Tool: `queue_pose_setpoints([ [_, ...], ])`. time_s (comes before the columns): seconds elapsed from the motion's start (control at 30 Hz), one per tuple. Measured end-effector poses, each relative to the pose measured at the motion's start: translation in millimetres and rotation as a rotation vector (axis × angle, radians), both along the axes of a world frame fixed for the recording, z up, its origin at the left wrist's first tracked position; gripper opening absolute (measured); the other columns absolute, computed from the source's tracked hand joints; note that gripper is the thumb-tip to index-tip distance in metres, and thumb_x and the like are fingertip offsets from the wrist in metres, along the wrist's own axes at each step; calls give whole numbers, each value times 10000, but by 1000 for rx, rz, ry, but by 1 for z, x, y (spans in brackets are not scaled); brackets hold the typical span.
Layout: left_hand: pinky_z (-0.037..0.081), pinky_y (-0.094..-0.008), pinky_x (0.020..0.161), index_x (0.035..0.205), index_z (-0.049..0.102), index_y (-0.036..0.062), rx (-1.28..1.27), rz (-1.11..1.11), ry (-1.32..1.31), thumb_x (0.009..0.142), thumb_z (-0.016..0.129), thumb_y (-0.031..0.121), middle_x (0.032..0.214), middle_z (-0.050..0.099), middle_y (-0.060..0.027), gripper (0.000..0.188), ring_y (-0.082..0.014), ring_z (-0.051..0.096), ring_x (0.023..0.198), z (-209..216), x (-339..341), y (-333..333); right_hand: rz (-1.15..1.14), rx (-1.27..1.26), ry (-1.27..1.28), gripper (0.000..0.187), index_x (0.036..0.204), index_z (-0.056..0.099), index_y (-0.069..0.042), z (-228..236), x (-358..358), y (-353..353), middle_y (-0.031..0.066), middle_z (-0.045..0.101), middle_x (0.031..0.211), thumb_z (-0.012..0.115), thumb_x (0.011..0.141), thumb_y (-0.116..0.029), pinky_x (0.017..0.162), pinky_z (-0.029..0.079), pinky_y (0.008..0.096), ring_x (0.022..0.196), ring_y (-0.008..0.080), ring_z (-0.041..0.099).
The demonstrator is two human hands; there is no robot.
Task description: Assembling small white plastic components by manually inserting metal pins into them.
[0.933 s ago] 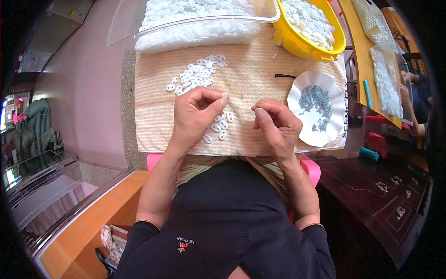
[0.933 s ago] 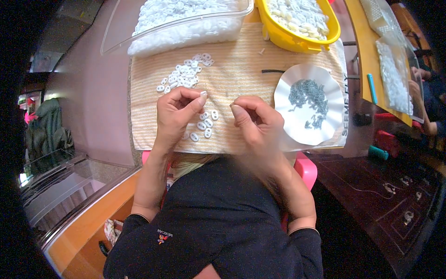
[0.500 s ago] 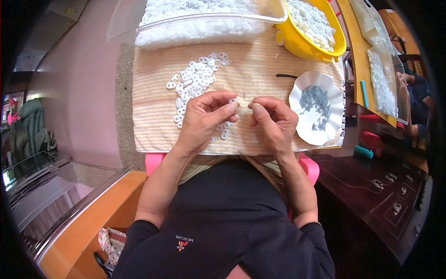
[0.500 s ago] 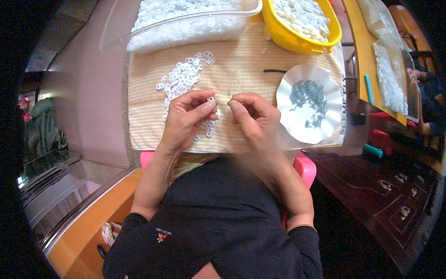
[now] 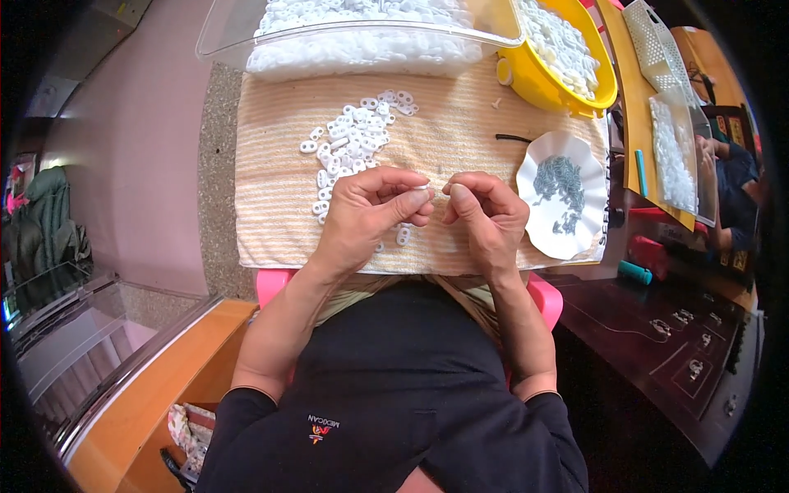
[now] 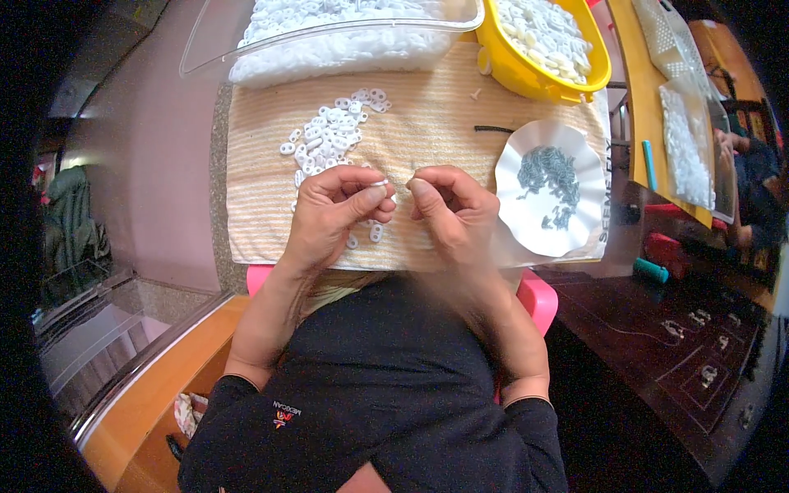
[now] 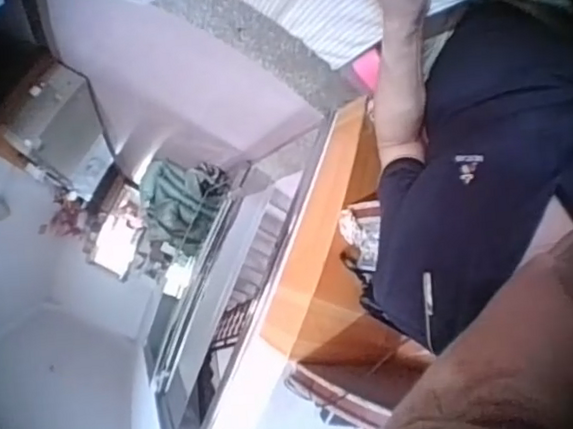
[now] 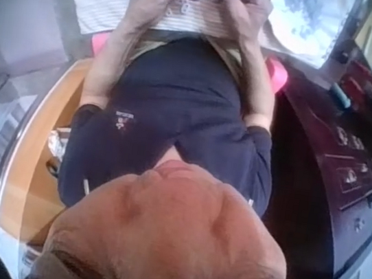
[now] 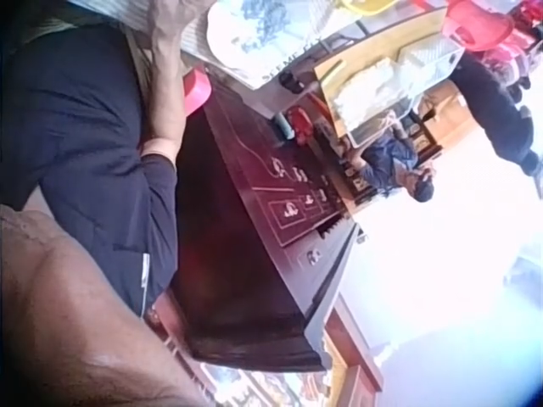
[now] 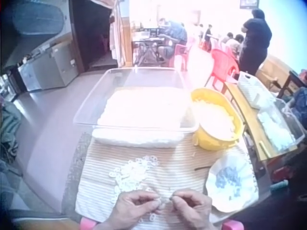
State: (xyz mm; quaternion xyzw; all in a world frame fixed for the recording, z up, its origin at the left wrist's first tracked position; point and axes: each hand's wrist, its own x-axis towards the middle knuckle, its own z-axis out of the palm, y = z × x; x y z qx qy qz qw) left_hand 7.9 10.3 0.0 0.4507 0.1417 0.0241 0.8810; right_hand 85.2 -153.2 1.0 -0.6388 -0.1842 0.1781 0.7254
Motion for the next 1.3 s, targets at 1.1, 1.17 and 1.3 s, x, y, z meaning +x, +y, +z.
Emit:
queue_pose_setpoints([
  [1.1, 567, -290, 755, 1040, 619, -50, -63, -29, 23, 883, 616, 14, 894, 668, -112, 170, -159, 661, 794, 4, -1, -9, 137, -7, 102, 103, 963, 624, 41, -2, 0, -6, 83, 640, 903, 607, 905, -41, 654, 521, 231, 736, 111, 611],
  [1.17, 567, -292, 756, 1042, 618, -52, -69, -31, 19, 883, 616, 15, 892, 667, -112, 172, -163, 660, 796, 4, -1, -8, 137, -6, 113, 102, 963, 625, 41, -1, -1, -5, 85, 641, 906, 607, 904, -40, 657, 520, 232, 737, 113, 612],
  [1.3, 565, -292, 755, 1045, 615, -55, -64, -45, 18, 884, 615, 15, 888, 665, -112, 176, -166, 658, 798, 4, -2, -7, 116, 2, 131, 82, 943, 634, 33, 1, -2, -3, 45, 645, 825, 609, 898, -32, 652, 487, 209, 708, 84, 598],
])
